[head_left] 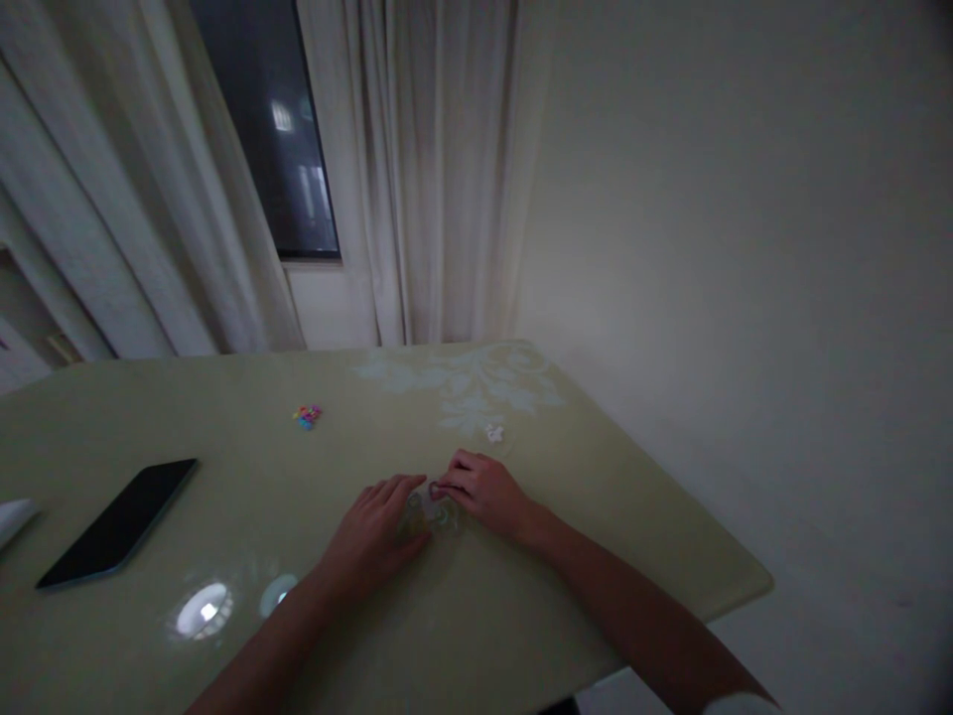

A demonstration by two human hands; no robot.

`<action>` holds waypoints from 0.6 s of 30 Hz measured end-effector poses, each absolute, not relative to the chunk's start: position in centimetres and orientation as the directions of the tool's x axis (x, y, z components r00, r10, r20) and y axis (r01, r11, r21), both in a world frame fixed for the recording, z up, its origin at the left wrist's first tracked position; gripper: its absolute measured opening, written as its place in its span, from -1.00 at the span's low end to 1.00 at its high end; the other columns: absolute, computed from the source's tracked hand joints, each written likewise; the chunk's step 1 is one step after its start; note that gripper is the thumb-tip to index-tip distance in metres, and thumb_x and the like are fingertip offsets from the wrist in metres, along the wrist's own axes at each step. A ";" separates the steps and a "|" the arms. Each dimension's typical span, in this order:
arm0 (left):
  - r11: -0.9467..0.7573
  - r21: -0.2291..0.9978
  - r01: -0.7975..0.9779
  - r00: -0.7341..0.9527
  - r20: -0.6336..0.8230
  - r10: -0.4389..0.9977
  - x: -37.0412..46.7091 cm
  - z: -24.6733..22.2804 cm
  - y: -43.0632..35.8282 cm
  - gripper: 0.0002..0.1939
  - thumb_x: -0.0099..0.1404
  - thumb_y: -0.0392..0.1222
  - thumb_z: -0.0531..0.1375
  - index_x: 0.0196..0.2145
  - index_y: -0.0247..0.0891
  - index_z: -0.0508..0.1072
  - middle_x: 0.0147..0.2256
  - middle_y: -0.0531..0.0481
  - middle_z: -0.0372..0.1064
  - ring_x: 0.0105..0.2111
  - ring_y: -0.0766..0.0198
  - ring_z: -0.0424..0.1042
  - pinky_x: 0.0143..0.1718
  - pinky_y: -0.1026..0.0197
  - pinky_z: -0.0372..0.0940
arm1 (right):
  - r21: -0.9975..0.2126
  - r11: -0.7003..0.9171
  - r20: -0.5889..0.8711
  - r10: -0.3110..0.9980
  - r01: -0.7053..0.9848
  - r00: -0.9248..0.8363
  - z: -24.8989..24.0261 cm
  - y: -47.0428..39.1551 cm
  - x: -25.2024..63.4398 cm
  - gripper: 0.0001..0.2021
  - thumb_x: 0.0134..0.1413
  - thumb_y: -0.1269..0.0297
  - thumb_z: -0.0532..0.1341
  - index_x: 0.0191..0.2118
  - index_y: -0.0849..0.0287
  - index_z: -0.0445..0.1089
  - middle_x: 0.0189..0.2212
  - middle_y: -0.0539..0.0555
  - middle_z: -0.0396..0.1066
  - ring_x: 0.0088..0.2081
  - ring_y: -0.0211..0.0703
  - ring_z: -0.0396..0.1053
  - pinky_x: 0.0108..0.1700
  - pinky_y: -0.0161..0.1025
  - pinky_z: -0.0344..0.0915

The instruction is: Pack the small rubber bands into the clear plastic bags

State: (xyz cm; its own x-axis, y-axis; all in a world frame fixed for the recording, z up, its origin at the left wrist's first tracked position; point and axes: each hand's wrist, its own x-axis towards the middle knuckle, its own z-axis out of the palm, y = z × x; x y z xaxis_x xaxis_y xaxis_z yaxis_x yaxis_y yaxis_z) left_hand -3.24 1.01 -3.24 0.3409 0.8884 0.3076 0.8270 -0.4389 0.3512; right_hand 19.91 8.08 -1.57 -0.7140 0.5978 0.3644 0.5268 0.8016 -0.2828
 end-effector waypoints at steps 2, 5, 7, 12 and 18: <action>-0.441 0.361 0.822 0.338 0.313 0.887 -3.3 -3.4 1.0 -0.41 0.26 -0.17 0.30 0.22 -0.18 0.32 0.15 -0.21 0.47 0.11 -0.09 0.47 0.16 -0.11 0.33 | -0.304 0.794 0.366 0.608 0.527 -0.705 -1.8 8.1 19.9 -0.75 0.44 0.17 0.19 -0.05 0.11 0.62 -0.18 0.11 0.51 -0.18 -0.14 0.47 -0.08 -0.26 0.34; -0.424 0.380 0.822 0.309 0.327 0.893 -3.3 -3.5 1.1 -0.45 0.27 -0.16 0.31 0.20 -0.14 0.33 0.13 -0.18 0.48 0.05 -0.06 0.51 0.11 -0.06 0.37 | -0.390 0.774 0.384 0.629 0.499 -0.676 -1.9 8.2 19.7 -0.73 0.47 0.23 0.12 0.03 0.13 0.56 -0.12 0.14 0.53 -0.11 -0.12 0.48 -0.01 -0.23 0.37; -0.399 0.387 0.831 0.272 0.343 0.899 -3.4 -3.6 1.2 -0.49 0.31 -0.12 0.29 0.19 -0.13 0.33 0.12 -0.16 0.47 0.00 -0.04 0.54 0.05 -0.04 0.41 | -0.470 0.745 0.390 0.656 0.473 -0.646 -1.9 8.1 19.5 -0.71 0.47 0.25 0.11 0.08 0.16 0.53 -0.08 0.17 0.54 -0.06 -0.09 0.49 0.03 -0.20 0.38; -0.366 0.395 0.843 0.193 0.413 0.890 -4.1 -4.2 2.0 -0.50 0.40 -0.03 0.23 0.23 -0.12 0.28 0.16 -0.15 0.42 -0.01 0.00 0.57 0.01 -0.02 0.46 | -0.722 0.582 0.355 0.776 0.375 -0.521 -1.7 7.6 18.3 -0.63 0.41 0.12 0.17 0.18 0.17 0.46 0.05 0.22 0.51 0.06 -0.03 0.49 0.13 -0.11 0.38; -0.401 0.351 0.846 0.154 0.560 0.814 -5.4 -4.5 3.2 -0.53 0.42 -0.07 0.21 0.22 -0.16 0.29 0.14 -0.20 0.44 0.09 -0.05 0.50 0.11 -0.04 0.43 | -0.940 0.211 0.070 0.887 0.267 -0.456 -2.5 7.2 13.4 -0.18 0.30 -0.33 0.09 0.42 0.20 0.15 0.36 0.36 0.22 0.35 0.14 0.24 0.33 0.05 0.20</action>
State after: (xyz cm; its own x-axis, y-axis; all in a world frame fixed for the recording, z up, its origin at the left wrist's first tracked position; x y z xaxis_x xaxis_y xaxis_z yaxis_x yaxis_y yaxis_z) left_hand -5.44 3.16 -4.49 0.1536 0.8143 0.5597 0.8462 -0.4009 0.3510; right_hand 13.40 7.19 -2.52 -0.4556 0.8874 0.0702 0.2668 0.2114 -0.9403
